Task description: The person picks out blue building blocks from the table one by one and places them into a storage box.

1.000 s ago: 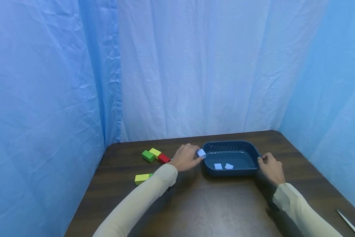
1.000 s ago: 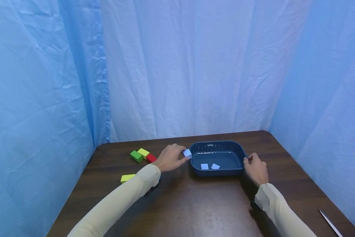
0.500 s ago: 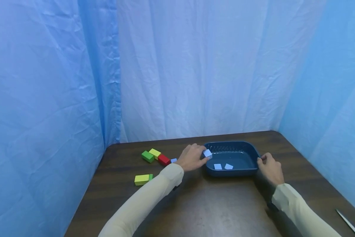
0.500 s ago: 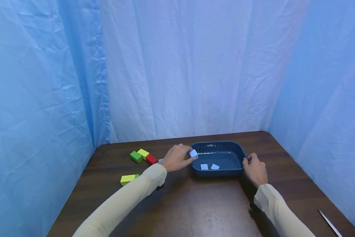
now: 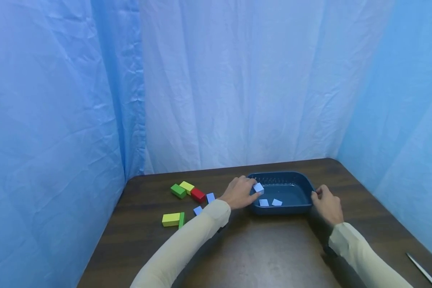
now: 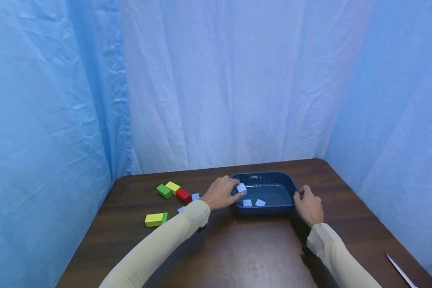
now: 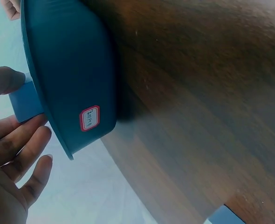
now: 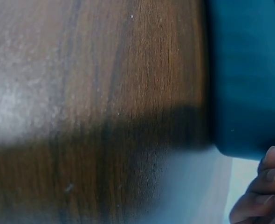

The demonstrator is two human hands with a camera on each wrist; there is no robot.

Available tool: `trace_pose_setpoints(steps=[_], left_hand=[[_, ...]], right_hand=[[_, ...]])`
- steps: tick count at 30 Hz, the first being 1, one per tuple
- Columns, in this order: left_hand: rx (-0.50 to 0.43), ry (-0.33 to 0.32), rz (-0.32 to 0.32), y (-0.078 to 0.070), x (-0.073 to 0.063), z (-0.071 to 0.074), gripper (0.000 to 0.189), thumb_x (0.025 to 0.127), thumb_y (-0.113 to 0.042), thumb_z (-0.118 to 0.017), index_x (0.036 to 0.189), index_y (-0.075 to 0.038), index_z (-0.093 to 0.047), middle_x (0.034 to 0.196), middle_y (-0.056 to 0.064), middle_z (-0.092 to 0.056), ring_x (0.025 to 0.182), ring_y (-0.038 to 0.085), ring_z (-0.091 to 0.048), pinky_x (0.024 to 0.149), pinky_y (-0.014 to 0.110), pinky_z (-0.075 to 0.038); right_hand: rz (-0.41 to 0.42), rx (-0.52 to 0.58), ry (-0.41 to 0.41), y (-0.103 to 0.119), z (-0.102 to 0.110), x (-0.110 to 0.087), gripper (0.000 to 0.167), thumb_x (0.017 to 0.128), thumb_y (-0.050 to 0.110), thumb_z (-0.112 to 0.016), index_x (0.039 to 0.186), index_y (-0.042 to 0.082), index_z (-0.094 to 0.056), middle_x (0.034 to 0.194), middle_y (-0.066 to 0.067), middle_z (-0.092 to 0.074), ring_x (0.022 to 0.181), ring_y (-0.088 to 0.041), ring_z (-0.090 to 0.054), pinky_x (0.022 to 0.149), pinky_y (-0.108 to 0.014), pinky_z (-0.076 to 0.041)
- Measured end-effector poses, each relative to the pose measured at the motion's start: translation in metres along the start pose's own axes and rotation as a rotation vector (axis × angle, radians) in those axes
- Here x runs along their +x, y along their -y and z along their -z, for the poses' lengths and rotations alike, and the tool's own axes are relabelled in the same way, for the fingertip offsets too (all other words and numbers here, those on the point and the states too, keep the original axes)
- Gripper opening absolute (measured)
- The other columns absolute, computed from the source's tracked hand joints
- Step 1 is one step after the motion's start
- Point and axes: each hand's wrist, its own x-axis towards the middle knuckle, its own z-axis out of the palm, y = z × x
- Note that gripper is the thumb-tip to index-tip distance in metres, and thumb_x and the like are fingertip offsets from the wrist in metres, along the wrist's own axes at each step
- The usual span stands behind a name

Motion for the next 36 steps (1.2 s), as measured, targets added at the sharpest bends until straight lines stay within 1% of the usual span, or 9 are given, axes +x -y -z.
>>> trace_pose_setpoints(steps=[3,7,12,15,21,28,32,36], left_hand=[[0.0,0.004,0.012,-0.003,0.003,-0.002,0.05,0.1,-0.05,-0.062,0.135,-0.014,-0.066,0.126,-0.002,-0.07,0.09,0.008,-0.052,0.078,0.021,-0.045],[0.017,0.005,0.008,-0.007,0.008,-0.006,0.049,0.101,-0.049,-0.061,0.134,-0.013,-0.067,0.125,-0.001,-0.071,0.087,0.009,-0.05,0.075,0.021,-0.044],[0.076,0.008,0.005,-0.011,0.013,-0.014,0.048,0.101,-0.049,-0.061,0.131,-0.012,-0.069,0.123,0.0,-0.072,0.087,0.011,-0.049,0.076,0.024,-0.043],[0.112,0.014,0.005,-0.012,0.016,-0.018,0.048,0.101,-0.049,-0.061,0.132,-0.013,-0.069,0.125,-0.001,-0.071,0.089,0.011,-0.049,0.078,0.026,-0.043],[0.127,0.042,0.009,-0.017,0.024,-0.021,0.046,0.1,-0.048,-0.062,0.133,-0.015,-0.068,0.125,-0.002,-0.071,0.094,0.012,-0.051,0.08,0.027,-0.042],[0.167,0.069,0.01,-0.016,0.027,-0.023,0.044,0.101,-0.045,-0.063,0.13,-0.014,-0.069,0.123,-0.001,-0.072,0.092,0.013,-0.052,0.078,0.029,-0.042],[0.193,0.084,0.004,-0.016,0.027,-0.025,0.043,0.102,-0.043,-0.062,0.133,-0.014,-0.068,0.125,-0.001,-0.071,0.096,0.014,-0.056,0.081,0.029,-0.043],[0.208,0.082,-0.01,-0.016,0.028,-0.025,0.042,0.102,-0.039,-0.062,0.135,-0.014,-0.066,0.125,-0.001,-0.071,0.1,0.014,-0.058,0.083,0.03,-0.044]], right_hand=[[0.024,0.001,-0.015,0.0,0.0,-0.001,0.028,0.106,0.025,-0.047,0.116,-0.001,-0.052,0.112,-0.031,-0.064,0.085,-0.037,-0.063,0.067,-0.045,-0.051],[0.044,-0.003,-0.031,0.0,0.0,-0.003,0.027,0.106,0.025,-0.048,0.115,0.0,-0.053,0.109,-0.029,-0.065,0.082,-0.036,-0.063,0.066,-0.045,-0.051],[0.049,0.003,-0.022,0.001,-0.001,-0.004,0.027,0.106,0.025,-0.049,0.115,0.0,-0.053,0.106,-0.028,-0.065,0.081,-0.035,-0.063,0.066,-0.045,-0.05],[0.045,0.0,-0.025,0.0,-0.002,-0.003,0.027,0.106,0.026,-0.049,0.115,0.001,-0.053,0.107,-0.027,-0.066,0.082,-0.034,-0.063,0.066,-0.043,-0.05],[0.015,0.002,-0.038,0.0,-0.003,0.0,0.027,0.106,0.026,-0.048,0.116,0.001,-0.053,0.108,-0.028,-0.065,0.081,-0.034,-0.064,0.066,-0.042,-0.051],[0.017,0.001,-0.036,0.005,-0.004,-0.001,0.025,0.106,0.024,-0.049,0.114,0.0,-0.053,0.107,-0.028,-0.065,0.081,-0.034,-0.063,0.065,-0.043,-0.05],[0.019,-0.001,-0.023,0.004,-0.003,-0.001,0.026,0.106,0.024,-0.049,0.114,0.0,-0.053,0.107,-0.028,-0.065,0.081,-0.035,-0.063,0.065,-0.043,-0.05],[0.007,-0.002,-0.005,0.003,-0.001,0.0,0.027,0.106,0.025,-0.048,0.116,0.0,-0.052,0.108,-0.029,-0.064,0.082,-0.035,-0.063,0.065,-0.043,-0.05]])
